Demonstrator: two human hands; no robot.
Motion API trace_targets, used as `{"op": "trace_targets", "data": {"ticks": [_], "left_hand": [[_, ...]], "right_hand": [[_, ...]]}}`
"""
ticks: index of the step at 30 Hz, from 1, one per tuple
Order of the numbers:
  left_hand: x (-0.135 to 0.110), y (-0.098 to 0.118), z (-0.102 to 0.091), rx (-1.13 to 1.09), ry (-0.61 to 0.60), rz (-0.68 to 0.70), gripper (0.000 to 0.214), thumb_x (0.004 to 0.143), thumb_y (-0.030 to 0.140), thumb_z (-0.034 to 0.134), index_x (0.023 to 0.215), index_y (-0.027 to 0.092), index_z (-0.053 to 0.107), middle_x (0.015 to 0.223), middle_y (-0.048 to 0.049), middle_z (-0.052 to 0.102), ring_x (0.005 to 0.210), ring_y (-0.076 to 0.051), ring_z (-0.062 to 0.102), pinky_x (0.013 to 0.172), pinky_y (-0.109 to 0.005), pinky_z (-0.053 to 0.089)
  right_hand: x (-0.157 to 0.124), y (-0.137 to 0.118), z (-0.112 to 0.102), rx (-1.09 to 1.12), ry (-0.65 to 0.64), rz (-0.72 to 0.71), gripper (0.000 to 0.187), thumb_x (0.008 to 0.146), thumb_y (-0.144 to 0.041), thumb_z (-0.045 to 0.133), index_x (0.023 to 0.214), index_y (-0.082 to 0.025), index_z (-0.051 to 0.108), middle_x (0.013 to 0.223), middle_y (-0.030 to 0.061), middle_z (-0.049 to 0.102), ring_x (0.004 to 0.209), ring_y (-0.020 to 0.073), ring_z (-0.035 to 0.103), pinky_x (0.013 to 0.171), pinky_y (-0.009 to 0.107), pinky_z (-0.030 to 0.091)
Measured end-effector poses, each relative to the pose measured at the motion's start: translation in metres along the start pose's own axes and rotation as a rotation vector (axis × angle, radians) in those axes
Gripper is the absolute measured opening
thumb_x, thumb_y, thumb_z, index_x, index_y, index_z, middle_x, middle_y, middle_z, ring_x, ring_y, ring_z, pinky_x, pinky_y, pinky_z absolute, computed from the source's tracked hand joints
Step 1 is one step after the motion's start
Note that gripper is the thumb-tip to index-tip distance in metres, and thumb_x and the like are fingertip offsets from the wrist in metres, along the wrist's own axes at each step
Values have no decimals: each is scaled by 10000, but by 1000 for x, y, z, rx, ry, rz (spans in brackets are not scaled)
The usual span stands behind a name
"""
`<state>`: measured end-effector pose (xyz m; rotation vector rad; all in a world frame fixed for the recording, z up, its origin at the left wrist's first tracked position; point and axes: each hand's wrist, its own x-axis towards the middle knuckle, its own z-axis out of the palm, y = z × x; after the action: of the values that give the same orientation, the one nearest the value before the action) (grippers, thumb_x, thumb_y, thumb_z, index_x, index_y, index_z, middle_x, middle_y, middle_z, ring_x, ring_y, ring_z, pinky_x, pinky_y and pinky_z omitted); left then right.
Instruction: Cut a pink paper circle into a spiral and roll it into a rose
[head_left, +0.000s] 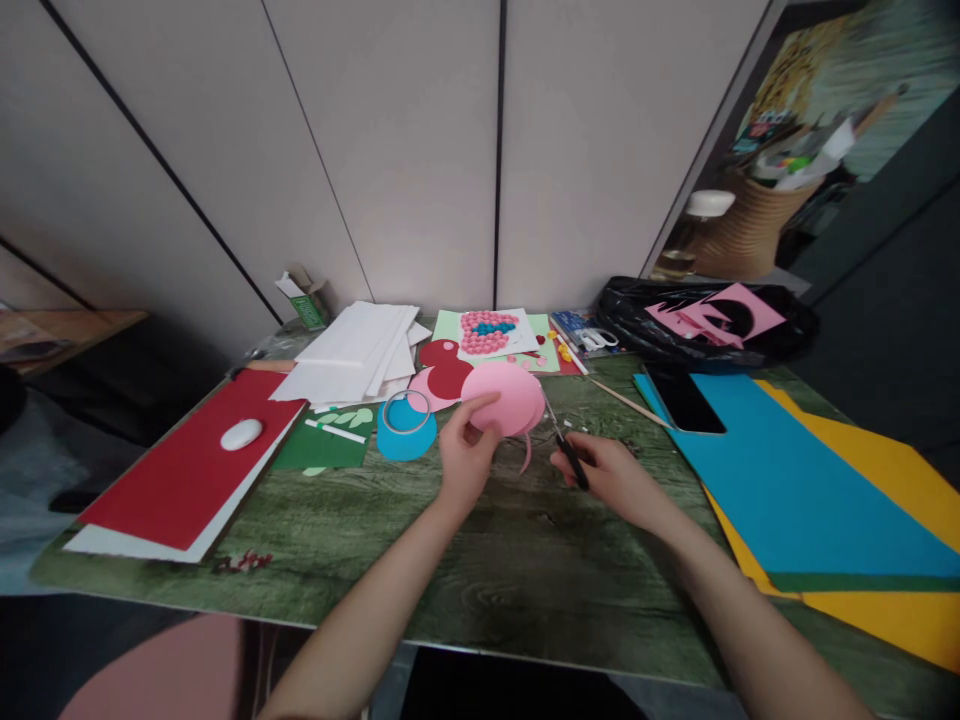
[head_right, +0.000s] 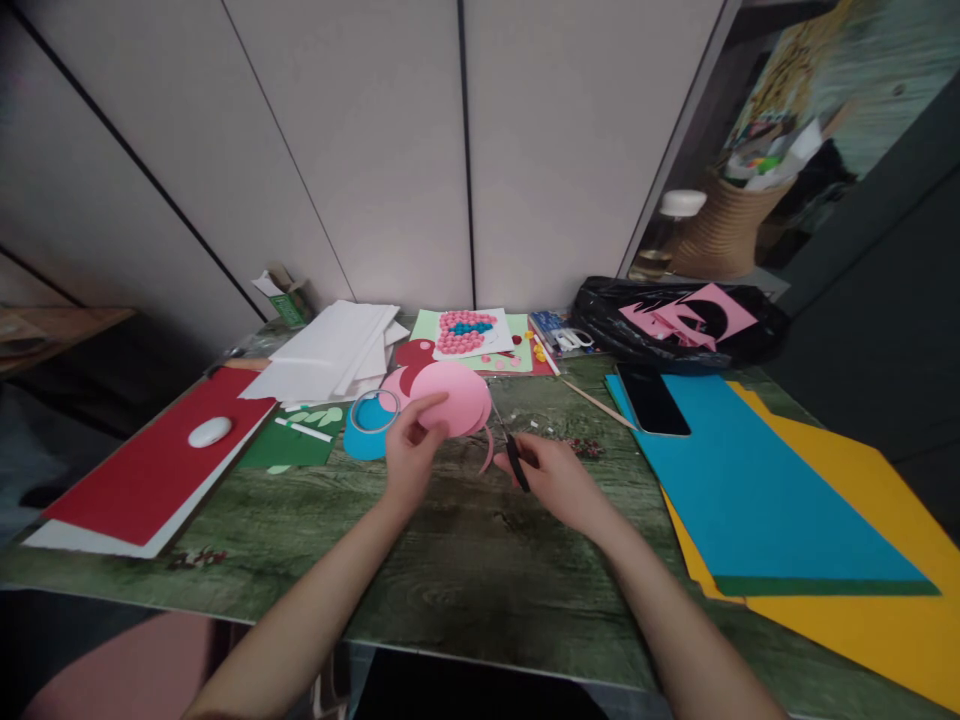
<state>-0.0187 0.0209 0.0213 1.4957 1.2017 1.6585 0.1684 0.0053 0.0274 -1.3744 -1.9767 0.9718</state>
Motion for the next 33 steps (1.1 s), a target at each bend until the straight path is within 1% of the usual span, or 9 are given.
{"op": "trace_targets", "data": {"ticks": [4, 7, 9, 14, 19, 22, 29, 33], "left_hand": [[0, 0, -1, 12, -4, -19, 325, 669, 77, 492, 942, 170, 640, 950, -39, 641, 792, -152, 554, 633, -227, 410], [0, -1, -1, -7, -39, -23, 345, 654, 57, 478, 936, 173, 640, 936, -30, 641, 742, -138, 539, 603, -216, 391], [-1, -2, -1, -9, -61, -30, 357, 649, 51, 469, 938, 172, 639, 931, -26, 640, 728, -134, 529, 597, -213, 381], [-1, -2, -1, -7, -75, -53, 372, 633, 47, 461, 935, 168, 641, 902, -23, 639, 710, -132, 517, 587, -210, 368], [-1, -1, 0, -16, -72, -46, 367, 637, 56, 456, 935, 165, 640, 921, -30, 637, 771, -151, 530, 635, -223, 386], [0, -1, -1, -13, -64, -46, 369, 638, 54, 451, 933, 166, 642, 918, -28, 641, 768, -150, 532, 635, -224, 387], [0, -4, -1, -24, -55, -67, 344, 645, 50, 454, 896, 169, 657, 910, -24, 651, 804, -155, 544, 654, -224, 392], [-1, -6, -1, -28, -62, -62, 343, 648, 50, 454, 895, 171, 659, 914, -26, 652, 806, -157, 549, 656, -229, 395]], "right_hand": [[1, 2, 1, 23, 0, 5, 292, 794, -392, 493, 617, -160, 510, 545, -22, 502, 527, 104, 429, 485, 218, 287], [0, 2, 0, 66, -23, -9, 257, 806, -367, 474, 670, -158, 538, 586, -7, 533, 548, 111, 450, 493, 223, 298], [0, 2, 0, 82, -21, -6, 243, 804, -369, 480, 687, -162, 529, 603, -4, 543, 559, 116, 463, 497, 224, 306], [1, 5, 2, 48, 3, 3, 248, 802, -376, 483, 658, -175, 473, 606, -13, 526, 574, 121, 469, 510, 225, 309], [1, 0, 1, 5, 23, -6, 266, 802, -393, 490, 650, -175, 471, 587, -19, 507, 552, 112, 429, 502, 223, 290], [0, -5, -1, -15, 15, -10, 285, 805, -401, 484, 632, -174, 479, 568, -23, 499, 536, 107, 413, 502, 223, 287], [0, -2, -2, -57, 11, 1, 309, 808, -420, 470, 620, -175, 473, 545, -30, 494, 529, 109, 430, 487, 223, 262], [1, -2, -3, -60, -2, 4, 315, 812, -429, 466, 627, -175, 469, 550, -31, 508, 536, 110, 447, 492, 220, 270]]}}
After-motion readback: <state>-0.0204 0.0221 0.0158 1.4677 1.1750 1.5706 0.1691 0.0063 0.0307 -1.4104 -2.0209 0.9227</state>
